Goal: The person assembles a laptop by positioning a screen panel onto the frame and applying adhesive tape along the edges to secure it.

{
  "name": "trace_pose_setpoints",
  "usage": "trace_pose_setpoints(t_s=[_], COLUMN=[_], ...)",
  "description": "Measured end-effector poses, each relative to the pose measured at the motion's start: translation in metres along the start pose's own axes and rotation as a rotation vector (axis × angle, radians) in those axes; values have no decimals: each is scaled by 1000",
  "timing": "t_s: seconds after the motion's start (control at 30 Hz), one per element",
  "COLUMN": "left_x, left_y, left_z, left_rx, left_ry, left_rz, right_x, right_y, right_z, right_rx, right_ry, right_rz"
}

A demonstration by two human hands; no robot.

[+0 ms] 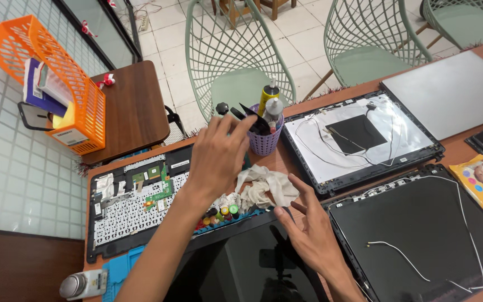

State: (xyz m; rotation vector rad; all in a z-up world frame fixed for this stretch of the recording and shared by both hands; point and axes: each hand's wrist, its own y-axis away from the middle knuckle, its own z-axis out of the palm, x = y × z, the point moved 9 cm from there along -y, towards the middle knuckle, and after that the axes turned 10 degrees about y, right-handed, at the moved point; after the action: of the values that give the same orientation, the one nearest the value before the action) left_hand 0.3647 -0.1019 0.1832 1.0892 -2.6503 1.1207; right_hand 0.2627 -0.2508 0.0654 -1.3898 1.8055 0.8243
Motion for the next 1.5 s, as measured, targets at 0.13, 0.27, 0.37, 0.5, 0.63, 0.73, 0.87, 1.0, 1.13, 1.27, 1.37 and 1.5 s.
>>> trace_pose_setpoints(t_s=[0.13, 0.27, 0.37, 0.5, 0.63, 0.73, 0.87, 1.0, 1.13, 1.27, 1.37, 1.5], left_x=[-13, -17, -19, -17, -8, 1, 12, 22, 28, 34, 32, 15], left_y=[-16, -20, -21, -25, -30, -26, -11, 17, 65, 123, 166, 219], left_z=[20, 36, 42, 36, 15, -9, -45, -83, -107, -106, -96, -74], left_rx=[-21, 8, 60, 80, 116, 181, 304, 386, 384, 287, 202, 122], left_ry=[43, 95, 150, 202, 240, 252, 334, 398, 548, 817, 935, 870], left_rz=[-26, -12, -10, -40, -49, -31, -14, -54, -148, -237, -317, -502], right_x=[4, 2, 2, 10, -3, -3, -6, 3, 10, 20, 31, 45], right_y=[-1, -2, 0, 3, 8, 11, 17, 21, 23, 23, 30, 47], right_z=[3, 1, 0, -1, -11, -12, -13, -11, -2, 12, 21, 36], right_rx=[-7, 24, 38, 11, 91, 82, 89, 68, -1, -159, -227, -332], right_ry=[1, -2, 8, 27, 52, 63, 47, -36, -269, -540, -505, -435], right_rz=[9, -63, -73, 43, -115, -96, -143, -65, -98, -134, -140, -160])
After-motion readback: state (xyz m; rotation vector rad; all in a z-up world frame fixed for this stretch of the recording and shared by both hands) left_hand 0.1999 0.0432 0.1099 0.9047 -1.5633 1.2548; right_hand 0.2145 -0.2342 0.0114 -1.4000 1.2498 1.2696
